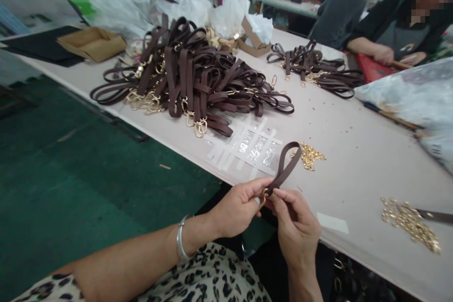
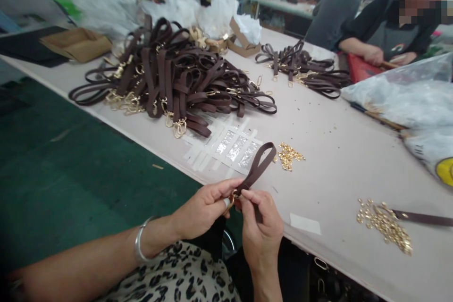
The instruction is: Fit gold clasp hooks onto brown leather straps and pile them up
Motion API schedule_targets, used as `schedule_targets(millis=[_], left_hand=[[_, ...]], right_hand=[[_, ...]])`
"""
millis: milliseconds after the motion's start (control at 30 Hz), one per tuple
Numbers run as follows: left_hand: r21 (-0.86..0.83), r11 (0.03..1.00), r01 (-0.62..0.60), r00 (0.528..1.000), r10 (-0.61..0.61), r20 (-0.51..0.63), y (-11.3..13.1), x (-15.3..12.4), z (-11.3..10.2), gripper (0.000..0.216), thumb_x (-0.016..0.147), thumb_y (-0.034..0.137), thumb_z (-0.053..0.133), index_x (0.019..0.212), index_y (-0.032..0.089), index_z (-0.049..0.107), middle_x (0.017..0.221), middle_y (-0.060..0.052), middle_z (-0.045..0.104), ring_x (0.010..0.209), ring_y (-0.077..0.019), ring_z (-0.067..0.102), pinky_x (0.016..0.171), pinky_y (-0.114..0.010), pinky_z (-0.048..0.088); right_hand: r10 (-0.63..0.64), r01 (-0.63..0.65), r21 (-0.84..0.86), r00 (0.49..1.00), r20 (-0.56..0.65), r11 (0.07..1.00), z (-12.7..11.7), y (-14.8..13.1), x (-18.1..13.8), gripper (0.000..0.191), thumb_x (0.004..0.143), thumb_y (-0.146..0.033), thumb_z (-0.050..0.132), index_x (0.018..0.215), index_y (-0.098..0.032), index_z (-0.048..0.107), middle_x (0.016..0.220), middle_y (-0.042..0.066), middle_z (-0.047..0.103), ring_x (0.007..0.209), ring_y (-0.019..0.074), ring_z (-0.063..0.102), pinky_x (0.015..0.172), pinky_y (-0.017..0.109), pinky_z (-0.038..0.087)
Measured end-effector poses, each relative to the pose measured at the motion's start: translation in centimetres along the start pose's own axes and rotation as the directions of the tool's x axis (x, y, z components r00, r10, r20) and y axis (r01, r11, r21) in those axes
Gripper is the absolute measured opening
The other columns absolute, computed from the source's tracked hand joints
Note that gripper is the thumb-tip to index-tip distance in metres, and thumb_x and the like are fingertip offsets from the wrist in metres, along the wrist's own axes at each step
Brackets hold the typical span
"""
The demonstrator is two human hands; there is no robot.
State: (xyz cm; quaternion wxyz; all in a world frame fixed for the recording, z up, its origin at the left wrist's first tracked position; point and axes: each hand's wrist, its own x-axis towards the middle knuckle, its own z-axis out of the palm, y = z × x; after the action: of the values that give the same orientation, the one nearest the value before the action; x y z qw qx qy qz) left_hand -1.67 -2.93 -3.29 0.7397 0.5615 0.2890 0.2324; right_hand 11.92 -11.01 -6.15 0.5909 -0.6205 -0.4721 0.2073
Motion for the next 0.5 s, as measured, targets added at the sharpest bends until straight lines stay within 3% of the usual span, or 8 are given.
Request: schedule_targets(millis=[167, 333, 500], left_hand=[[0.171, 0.982, -0.085, 0.995, 0.091, -0.028, -0.3, -0.3, -0.2, 0.065, 0.083, 0.002, 0.042, 0.143, 0.023, 0.055, 0.110, -0.003, 0.071, 0.078, -0.0115, 0.060, 0.071, -0.023, 0.053], [0.309, 0.924, -0.224, 0.972, 0.233, 0.007, -0.7, -0.5, -0.4, 0.063, 0.084, 0.000, 0.041, 0.140, 0.021, 0.057, 0.115, -0.003, 0.073, 0.089, -0.0140, 0.067, 0.084, -0.026, 0.055], [0.381, 0.848, -0.369, 0.929, 0.350, 0.120, -0.3, -0.6, -0.9, 0.064, 0.082, -0.004, 0.040, 0.139, 0.018, 0.057, 0.123, -0.004, 0.071, 0.102, -0.0147, 0.069, 0.095, -0.026, 0.053]], right_hand=[[-0.050, 0.046, -0.061, 0.997, -0.058, 0.997, 0.4, 0.0, -0.3, 0.012, 0.087, -0.022, 0.068, 0.098, -0.023, 0.072, 0.095, 0.003, 0.069, 0.084, 0.0168, 0.068, 0.076, 0.031, 0.059], [0.185, -0.172, 0.143, 0.980, -0.078, 0.975, 0.4, -0.6, -0.5, 0.011, 0.087, -0.030, 0.069, 0.094, -0.021, 0.071, 0.090, 0.003, 0.070, 0.076, 0.0175, 0.071, 0.073, 0.032, 0.062], [0.292, -0.263, 0.268, 0.953, -0.075, 0.927, 0.1, -0.9, -0.7, 0.016, 0.083, -0.032, 0.075, 0.090, -0.020, 0.065, 0.084, 0.002, 0.072, 0.074, 0.0162, 0.071, 0.072, 0.029, 0.061]])
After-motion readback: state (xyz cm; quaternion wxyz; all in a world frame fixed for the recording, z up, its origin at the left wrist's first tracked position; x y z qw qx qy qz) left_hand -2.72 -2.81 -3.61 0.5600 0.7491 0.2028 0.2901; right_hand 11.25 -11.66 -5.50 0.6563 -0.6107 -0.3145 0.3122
